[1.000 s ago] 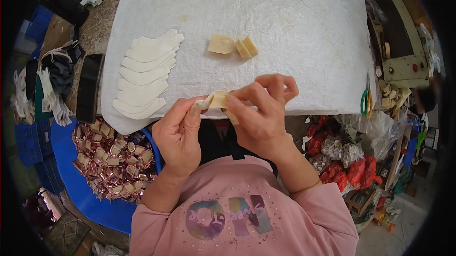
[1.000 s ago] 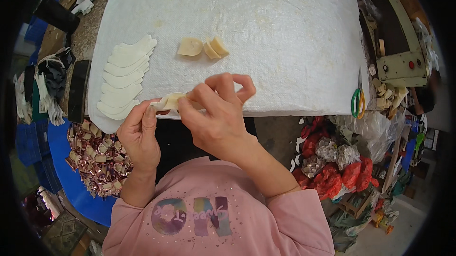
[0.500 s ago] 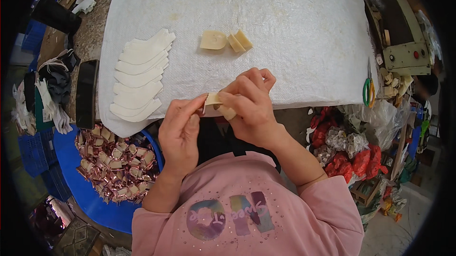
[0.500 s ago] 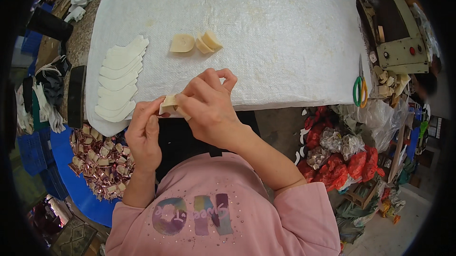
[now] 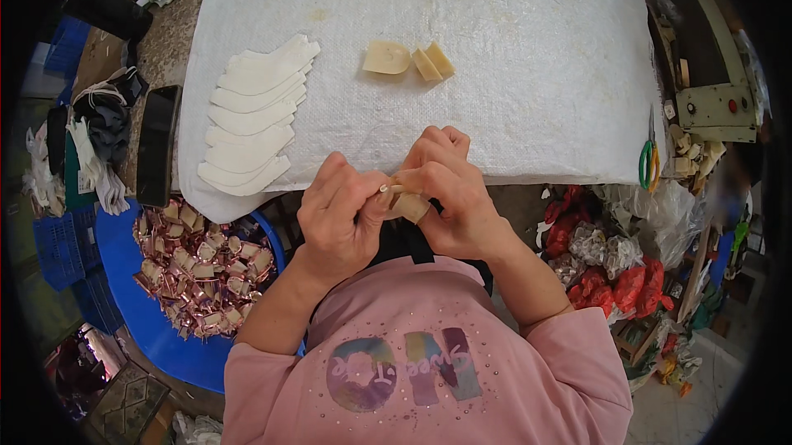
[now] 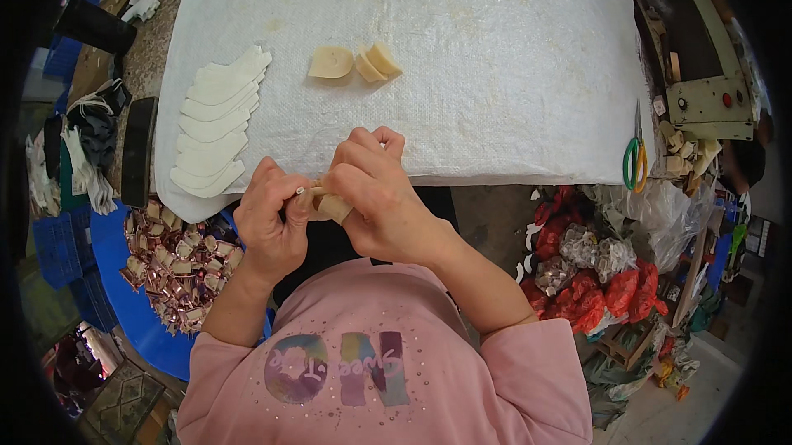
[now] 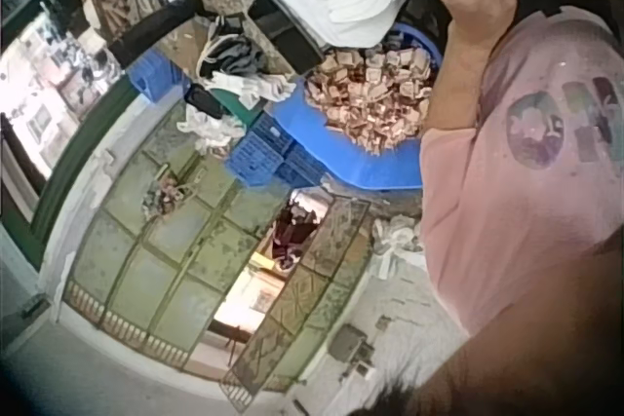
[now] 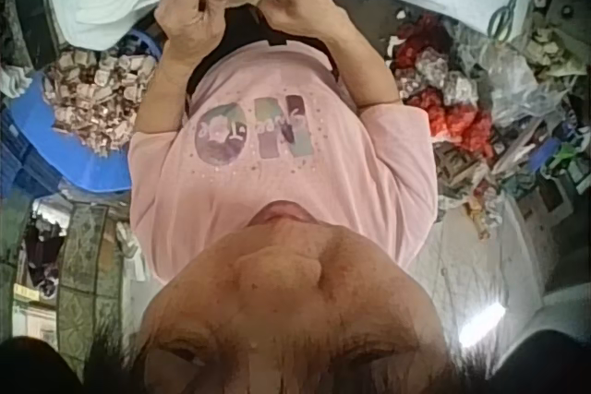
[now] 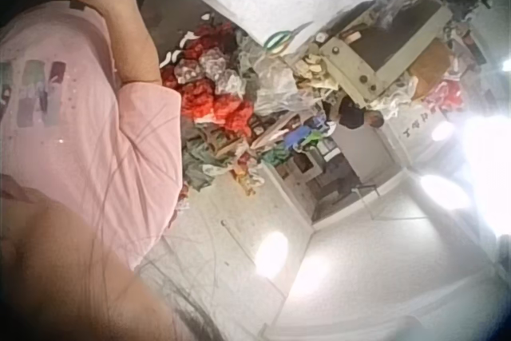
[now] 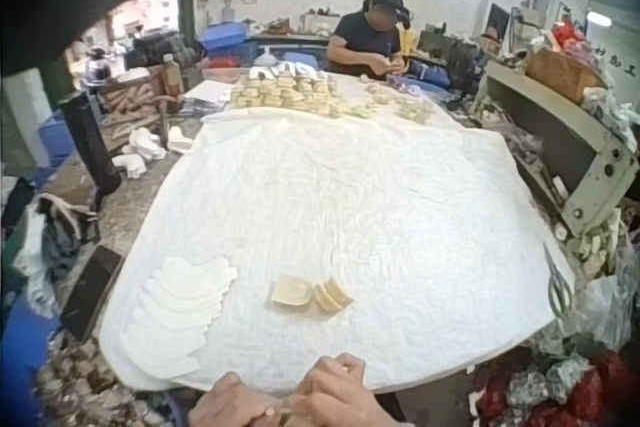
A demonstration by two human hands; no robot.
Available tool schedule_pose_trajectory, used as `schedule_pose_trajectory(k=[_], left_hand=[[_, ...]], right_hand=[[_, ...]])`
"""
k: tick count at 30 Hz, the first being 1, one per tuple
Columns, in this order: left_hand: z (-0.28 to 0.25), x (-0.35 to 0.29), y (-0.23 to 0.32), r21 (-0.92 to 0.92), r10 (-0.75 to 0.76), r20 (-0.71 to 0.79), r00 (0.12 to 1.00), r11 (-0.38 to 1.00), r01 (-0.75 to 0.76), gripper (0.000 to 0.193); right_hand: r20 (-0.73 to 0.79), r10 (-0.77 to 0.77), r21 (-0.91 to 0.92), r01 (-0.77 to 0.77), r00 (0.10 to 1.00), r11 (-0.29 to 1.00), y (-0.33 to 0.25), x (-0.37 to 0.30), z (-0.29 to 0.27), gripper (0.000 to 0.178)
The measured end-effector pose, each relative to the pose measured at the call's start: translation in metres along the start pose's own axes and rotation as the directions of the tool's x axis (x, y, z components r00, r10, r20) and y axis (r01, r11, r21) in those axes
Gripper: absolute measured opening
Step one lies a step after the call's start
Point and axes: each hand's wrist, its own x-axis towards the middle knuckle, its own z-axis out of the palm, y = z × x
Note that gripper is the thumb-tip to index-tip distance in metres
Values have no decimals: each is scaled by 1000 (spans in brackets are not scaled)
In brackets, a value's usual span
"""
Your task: Manually attaching and folding internal stiffener components into shoe upper sections.
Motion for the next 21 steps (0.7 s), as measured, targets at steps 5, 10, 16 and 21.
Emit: schedule_pose_trajectory(k=[5, 10, 16, 21], left_hand=[[1, 2, -3, -22, 25, 27, 999, 999, -24, 15], [-3, 0, 5, 65, 69, -98, 993, 996, -63, 17], [-19, -8, -12, 62, 29, -165, 986, 998, -19, 28], [-13, -3, 0, -100, -13, -174, 985, 995, -5, 28]], right_hand=[[68, 16, 55, -20, 998, 998, 2, -1, 4, 28], [-113, -132, 7, 134, 985, 991, 11, -1, 6, 30], [-94, -83, -132, 70, 992, 989, -15, 11, -3, 35], [-40, 529, 634, -387, 848, 669, -6, -26, 13, 24]])
